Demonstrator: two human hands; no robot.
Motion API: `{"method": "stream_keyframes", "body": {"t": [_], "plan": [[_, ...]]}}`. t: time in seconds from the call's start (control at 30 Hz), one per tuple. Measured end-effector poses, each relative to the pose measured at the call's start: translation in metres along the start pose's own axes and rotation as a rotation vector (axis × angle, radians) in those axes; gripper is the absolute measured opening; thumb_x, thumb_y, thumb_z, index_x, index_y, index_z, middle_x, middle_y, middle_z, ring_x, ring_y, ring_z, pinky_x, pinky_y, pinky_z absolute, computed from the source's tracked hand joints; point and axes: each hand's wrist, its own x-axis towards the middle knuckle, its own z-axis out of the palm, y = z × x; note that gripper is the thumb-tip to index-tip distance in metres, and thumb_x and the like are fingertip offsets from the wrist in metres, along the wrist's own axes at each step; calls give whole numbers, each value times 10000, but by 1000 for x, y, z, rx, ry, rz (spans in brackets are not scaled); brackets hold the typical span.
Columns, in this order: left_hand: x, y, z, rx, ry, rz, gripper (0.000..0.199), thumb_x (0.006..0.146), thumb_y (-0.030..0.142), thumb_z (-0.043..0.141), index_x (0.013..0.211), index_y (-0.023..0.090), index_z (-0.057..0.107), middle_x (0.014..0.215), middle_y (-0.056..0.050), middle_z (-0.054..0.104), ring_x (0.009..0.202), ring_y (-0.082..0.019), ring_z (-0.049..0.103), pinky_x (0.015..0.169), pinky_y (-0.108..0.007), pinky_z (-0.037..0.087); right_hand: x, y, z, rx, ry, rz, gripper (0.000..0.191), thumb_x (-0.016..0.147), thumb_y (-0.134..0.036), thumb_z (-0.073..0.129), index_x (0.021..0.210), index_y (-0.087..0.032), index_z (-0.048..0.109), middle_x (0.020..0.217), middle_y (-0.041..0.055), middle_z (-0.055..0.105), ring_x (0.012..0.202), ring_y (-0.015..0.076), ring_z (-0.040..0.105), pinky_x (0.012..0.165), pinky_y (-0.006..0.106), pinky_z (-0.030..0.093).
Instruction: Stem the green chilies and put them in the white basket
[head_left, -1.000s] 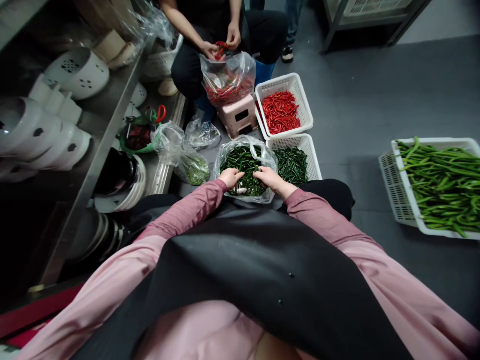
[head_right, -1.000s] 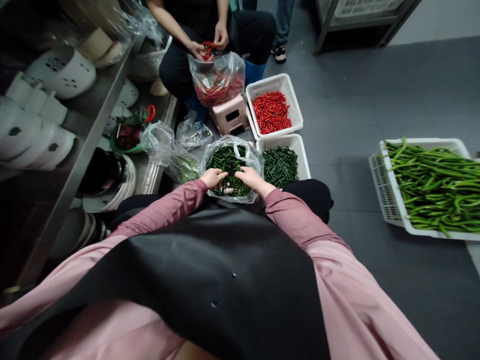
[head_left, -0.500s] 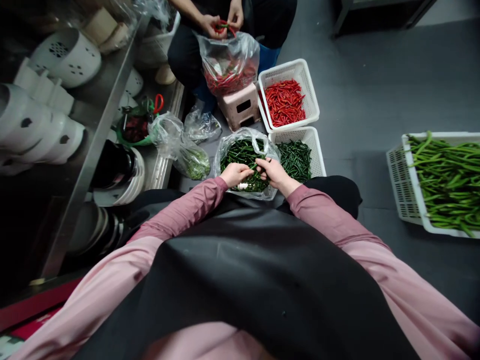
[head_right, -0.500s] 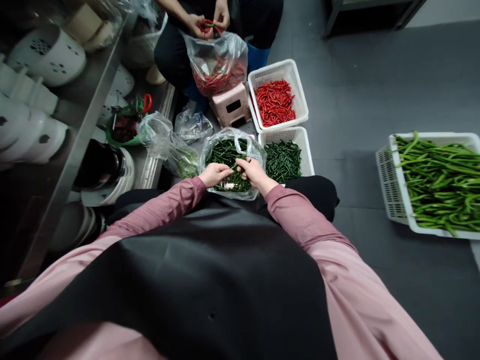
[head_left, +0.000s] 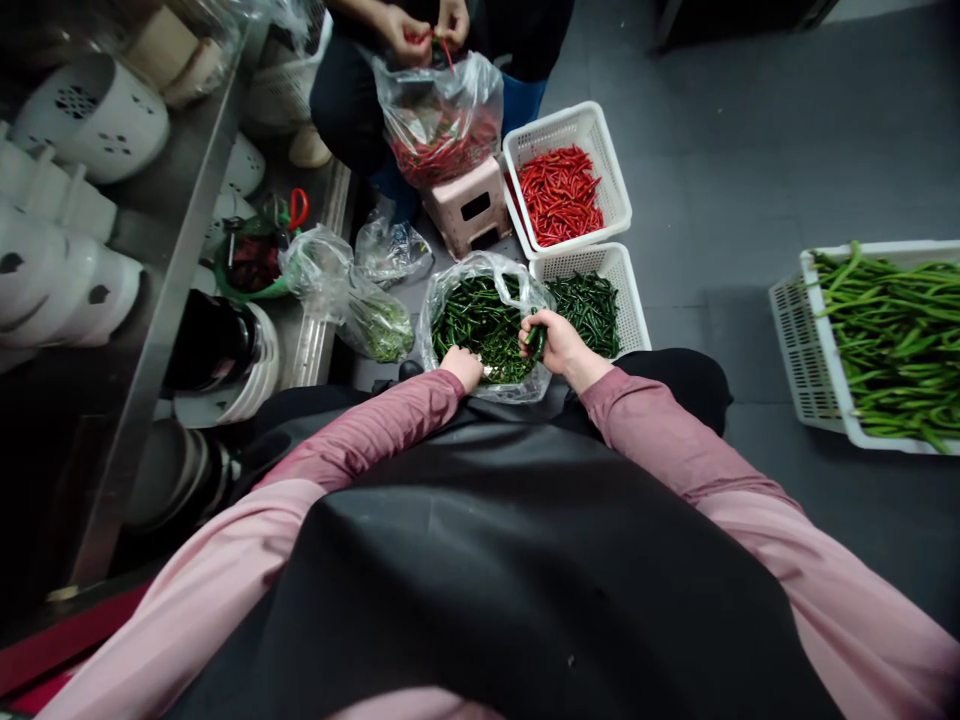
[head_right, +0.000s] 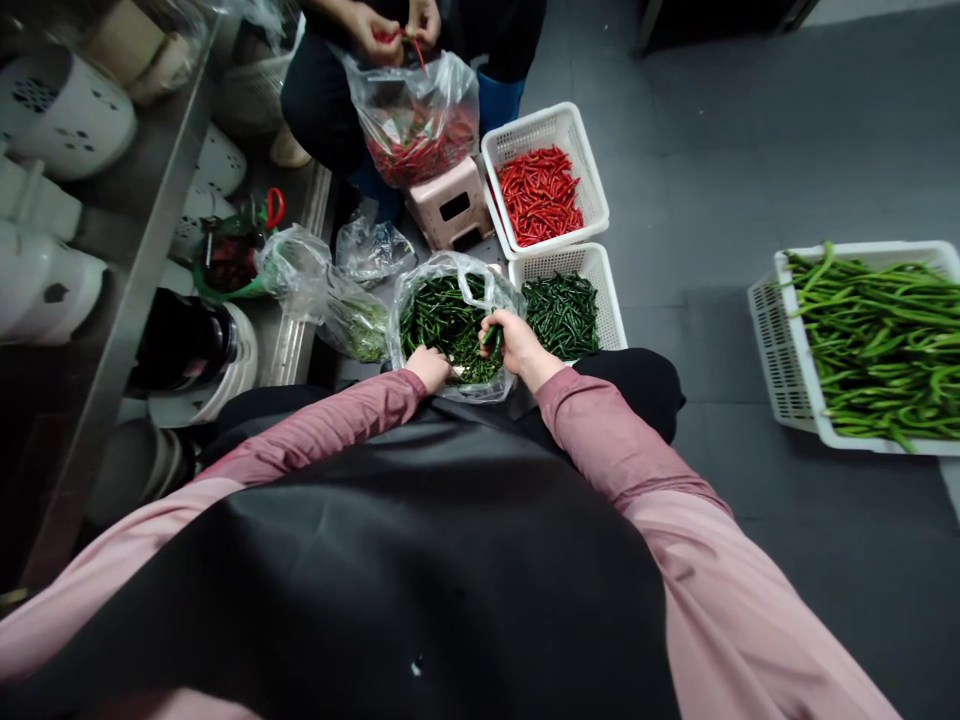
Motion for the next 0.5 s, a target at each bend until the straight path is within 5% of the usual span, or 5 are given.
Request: {"method": "stream_keyframes", "body": {"t": [0.13, 0.3, 0.5], "plan": [[17, 13, 8, -133, -41, -41, 307, 799, 375, 529, 986, 202, 701, 1011, -112, 665, 951, -231, 606, 808, -298, 439, 2, 5, 2, -42, 25, 1, 72, 673, -159, 508, 745, -158, 507, 550, -7, 542, 520, 129, 549, 551, 288, 492], [37, 26, 17, -335, -26, -263, 311, 774, 401, 545, 935, 192, 709, 940, -106, 688, 884, -226, 636, 750, -282, 470, 1, 8, 4, -55, -88, -43, 74, 702, -155, 552, 771, -159, 526, 479, -64, 422, 411, 79, 419, 460, 241, 441], [25, -1, 17, -518, -10, -327, 319, 784, 412, 552, 978, 206, 699, 913, -48, 694, 851, -167, 629, 753, -220, 460, 0, 5, 0, -106, -73, -69, 69, 721, -145, 577, 784, -152, 550, 451, -84, 351, 365, 54, 320, 366, 191, 334]]}}
